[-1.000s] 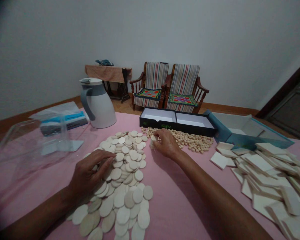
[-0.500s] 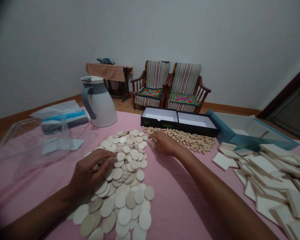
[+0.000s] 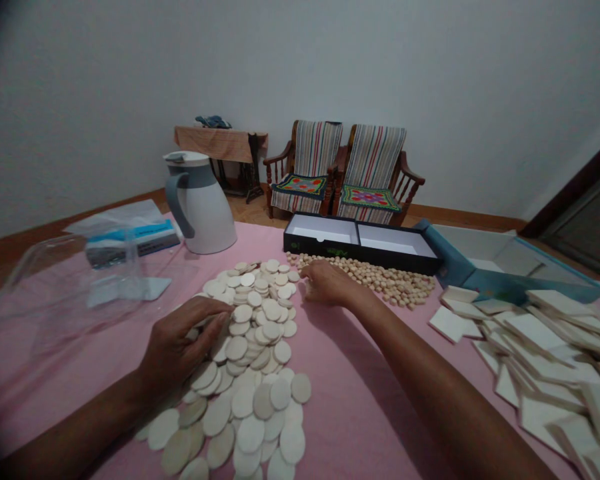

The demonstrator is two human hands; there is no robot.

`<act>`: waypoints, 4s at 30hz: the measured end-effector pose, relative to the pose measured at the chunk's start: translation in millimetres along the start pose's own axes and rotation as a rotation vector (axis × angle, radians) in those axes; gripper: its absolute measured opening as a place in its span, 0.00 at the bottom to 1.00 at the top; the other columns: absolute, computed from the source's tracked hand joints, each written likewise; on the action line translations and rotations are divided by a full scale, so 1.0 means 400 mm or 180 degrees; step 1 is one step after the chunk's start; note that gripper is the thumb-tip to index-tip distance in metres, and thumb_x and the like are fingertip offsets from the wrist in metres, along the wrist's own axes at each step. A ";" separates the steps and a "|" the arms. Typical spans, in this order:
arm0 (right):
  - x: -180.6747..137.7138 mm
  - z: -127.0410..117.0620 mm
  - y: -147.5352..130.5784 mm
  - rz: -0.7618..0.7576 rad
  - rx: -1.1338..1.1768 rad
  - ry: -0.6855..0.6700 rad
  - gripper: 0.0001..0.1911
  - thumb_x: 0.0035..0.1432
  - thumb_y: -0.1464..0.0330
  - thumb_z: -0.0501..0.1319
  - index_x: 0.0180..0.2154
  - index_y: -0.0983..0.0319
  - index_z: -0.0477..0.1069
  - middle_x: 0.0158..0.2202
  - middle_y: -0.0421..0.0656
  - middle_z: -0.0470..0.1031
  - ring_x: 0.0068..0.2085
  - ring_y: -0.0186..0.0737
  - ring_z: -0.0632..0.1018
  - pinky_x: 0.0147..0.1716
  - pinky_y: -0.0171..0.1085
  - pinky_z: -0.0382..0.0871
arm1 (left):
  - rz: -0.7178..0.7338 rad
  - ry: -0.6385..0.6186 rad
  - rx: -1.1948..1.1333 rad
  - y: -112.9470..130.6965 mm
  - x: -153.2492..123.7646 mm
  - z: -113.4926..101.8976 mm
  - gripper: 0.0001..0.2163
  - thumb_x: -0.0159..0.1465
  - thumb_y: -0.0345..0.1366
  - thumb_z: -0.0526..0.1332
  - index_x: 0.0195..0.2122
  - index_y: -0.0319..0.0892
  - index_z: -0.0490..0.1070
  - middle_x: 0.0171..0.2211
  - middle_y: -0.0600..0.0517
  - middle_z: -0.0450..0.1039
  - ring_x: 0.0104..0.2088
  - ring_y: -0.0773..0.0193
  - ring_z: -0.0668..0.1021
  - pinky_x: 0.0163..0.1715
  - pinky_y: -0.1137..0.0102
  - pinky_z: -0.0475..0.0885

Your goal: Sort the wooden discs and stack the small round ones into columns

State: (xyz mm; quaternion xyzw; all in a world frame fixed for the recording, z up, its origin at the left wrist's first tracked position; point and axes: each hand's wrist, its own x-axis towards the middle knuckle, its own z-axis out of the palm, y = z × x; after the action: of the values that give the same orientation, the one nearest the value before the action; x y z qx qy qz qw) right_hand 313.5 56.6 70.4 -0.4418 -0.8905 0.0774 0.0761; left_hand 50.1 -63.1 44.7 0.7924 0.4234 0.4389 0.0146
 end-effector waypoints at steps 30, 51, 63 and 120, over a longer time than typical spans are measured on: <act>-0.002 -0.057 0.001 0.0344 -0.0242 0.0582 0.08 0.51 0.70 0.58 0.36 0.62 0.70 0.35 0.45 0.71 0.35 0.39 0.71 0.33 0.34 0.58 | 0.0013 0.0118 0.0021 0.015 0.004 -0.004 0.05 0.64 0.32 0.57 0.35 0.40 0.73 0.32 0.48 0.76 0.35 0.62 0.77 0.36 0.68 0.71; -0.073 0.060 -0.113 -0.0181 0.0544 0.0309 0.09 0.54 0.76 0.55 0.35 0.62 0.71 0.34 0.44 0.72 0.35 0.36 0.72 0.32 0.32 0.59 | 0.0063 -0.0010 -0.0015 0.010 0.002 -0.002 0.05 0.64 0.29 0.57 0.36 0.40 0.72 0.33 0.49 0.76 0.35 0.63 0.76 0.36 0.69 0.70; -0.127 0.077 -0.108 0.0519 0.0479 0.0940 0.13 0.54 0.75 0.54 0.42 0.63 0.69 0.35 0.45 0.72 0.34 0.38 0.71 0.32 0.34 0.58 | 0.0037 -0.0014 0.0008 0.007 -0.002 0.005 0.05 0.64 0.29 0.57 0.36 0.39 0.72 0.32 0.49 0.75 0.35 0.63 0.76 0.37 0.69 0.69; -0.174 0.112 -0.143 -0.0063 0.1359 0.0602 0.12 0.50 0.76 0.58 0.39 0.62 0.68 0.37 0.43 0.68 0.38 0.38 0.68 0.37 0.35 0.62 | -0.0006 -0.0099 0.0104 0.008 -0.005 0.008 0.05 0.64 0.32 0.57 0.36 0.40 0.73 0.33 0.49 0.76 0.35 0.62 0.77 0.36 0.69 0.71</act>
State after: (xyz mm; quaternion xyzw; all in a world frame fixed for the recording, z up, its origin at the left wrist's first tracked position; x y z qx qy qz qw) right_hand 301.8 -36.2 33.8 -0.4122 -0.8471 0.2216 0.2516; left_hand 53.9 -65.6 42.6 0.7989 0.4309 0.4195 0.0087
